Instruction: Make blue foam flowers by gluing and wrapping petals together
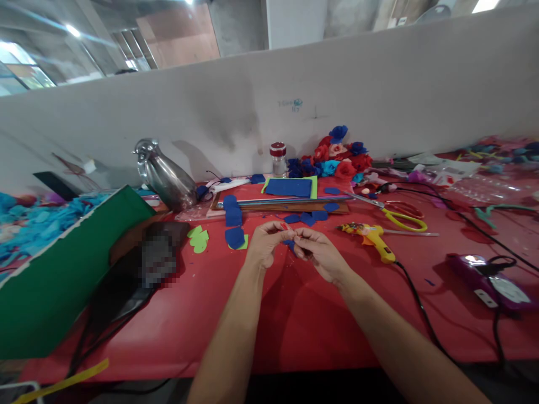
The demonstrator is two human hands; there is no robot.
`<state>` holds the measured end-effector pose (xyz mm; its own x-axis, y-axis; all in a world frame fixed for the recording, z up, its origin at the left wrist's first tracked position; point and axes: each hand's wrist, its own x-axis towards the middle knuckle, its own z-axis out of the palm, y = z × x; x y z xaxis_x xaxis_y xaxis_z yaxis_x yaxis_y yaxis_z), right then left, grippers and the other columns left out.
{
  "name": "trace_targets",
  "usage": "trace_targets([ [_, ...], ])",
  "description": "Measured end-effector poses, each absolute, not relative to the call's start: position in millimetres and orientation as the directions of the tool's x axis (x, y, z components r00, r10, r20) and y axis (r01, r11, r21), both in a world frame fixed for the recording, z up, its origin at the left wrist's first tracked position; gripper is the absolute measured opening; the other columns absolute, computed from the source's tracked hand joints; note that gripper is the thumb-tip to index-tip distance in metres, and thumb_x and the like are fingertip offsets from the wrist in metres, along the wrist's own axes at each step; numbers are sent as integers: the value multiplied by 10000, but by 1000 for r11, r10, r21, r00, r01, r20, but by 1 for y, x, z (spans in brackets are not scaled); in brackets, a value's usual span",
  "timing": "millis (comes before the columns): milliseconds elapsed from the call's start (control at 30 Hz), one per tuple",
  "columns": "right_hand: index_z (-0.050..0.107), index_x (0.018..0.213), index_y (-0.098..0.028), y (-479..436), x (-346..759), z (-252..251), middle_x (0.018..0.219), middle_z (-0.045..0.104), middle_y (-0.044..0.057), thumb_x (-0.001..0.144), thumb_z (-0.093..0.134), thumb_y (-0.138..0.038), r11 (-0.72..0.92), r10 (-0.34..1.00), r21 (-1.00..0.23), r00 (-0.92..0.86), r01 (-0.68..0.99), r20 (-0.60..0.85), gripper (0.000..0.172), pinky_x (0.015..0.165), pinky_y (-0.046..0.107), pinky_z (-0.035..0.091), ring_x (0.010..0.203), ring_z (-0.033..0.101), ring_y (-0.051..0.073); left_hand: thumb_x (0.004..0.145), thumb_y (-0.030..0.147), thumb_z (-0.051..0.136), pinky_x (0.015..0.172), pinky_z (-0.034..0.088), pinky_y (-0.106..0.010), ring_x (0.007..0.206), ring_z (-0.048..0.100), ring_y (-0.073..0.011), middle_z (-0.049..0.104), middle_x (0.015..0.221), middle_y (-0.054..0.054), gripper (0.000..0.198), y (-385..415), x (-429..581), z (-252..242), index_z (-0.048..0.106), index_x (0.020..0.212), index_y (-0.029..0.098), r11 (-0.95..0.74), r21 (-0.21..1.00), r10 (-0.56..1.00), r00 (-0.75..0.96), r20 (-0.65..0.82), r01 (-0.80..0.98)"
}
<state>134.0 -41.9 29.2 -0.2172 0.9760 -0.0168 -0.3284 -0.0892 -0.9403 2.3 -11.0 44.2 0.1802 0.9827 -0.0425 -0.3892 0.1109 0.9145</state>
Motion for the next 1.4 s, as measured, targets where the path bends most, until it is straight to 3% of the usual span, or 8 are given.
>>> trace_targets([
  [267,573,744,-181,-44,133,29,457,462,-64,704,674,-461,-90,975,-940,-221,-329,-16,300,476,246,220,437,335,77,411,208,851,620,418,-228,567,519,-75,609,589,27,290,-12,5,44,595,536,153,109,917,985,164,-48,-384],
  [467,543,715,-191,-42,134,30,457,429,-69,648,713,-449,-117,980,-913,-195,-391,-43,317,469,250,185,436,320,78,431,229,859,614,415,-226,585,535,-70,681,756,-11,308,-13,3,46,698,683,153,167,905,971,227,-81,-391],
  [667,541,711,-193,-40,134,29,445,410,-70,663,705,-431,-131,975,-899,-218,-418,-41,294,475,255,162,430,288,75,488,292,853,609,393,-238,589,540,-94,658,612,-24,267,-13,1,43,727,662,134,177,922,966,238,-97,-344],
  [933,512,734,-199,-38,137,27,434,356,-89,675,700,-380,-151,970,-858,-241,-491,-33,268,477,260,168,418,254,74,425,291,880,647,446,-257,586,582,-95,680,654,-11,358,-9,0,42,724,713,146,213,861,973,184,-142,-463],
  [1167,545,710,-189,-38,137,26,426,383,-76,653,707,-377,-167,970,-888,-231,-429,-71,255,468,255,155,415,279,74,466,236,860,632,442,-238,604,587,-96,670,651,-17,258,-11,0,44,687,630,134,258,868,954,253,-160,-423],
  [1400,539,709,-196,-38,137,27,424,372,-82,658,697,-380,-152,972,-912,-227,-381,-67,248,467,251,163,411,290,76,475,160,828,711,473,-299,646,609,-123,679,689,-22,222,-11,-1,45,658,616,142,376,791,921,287,-263,-483],
])
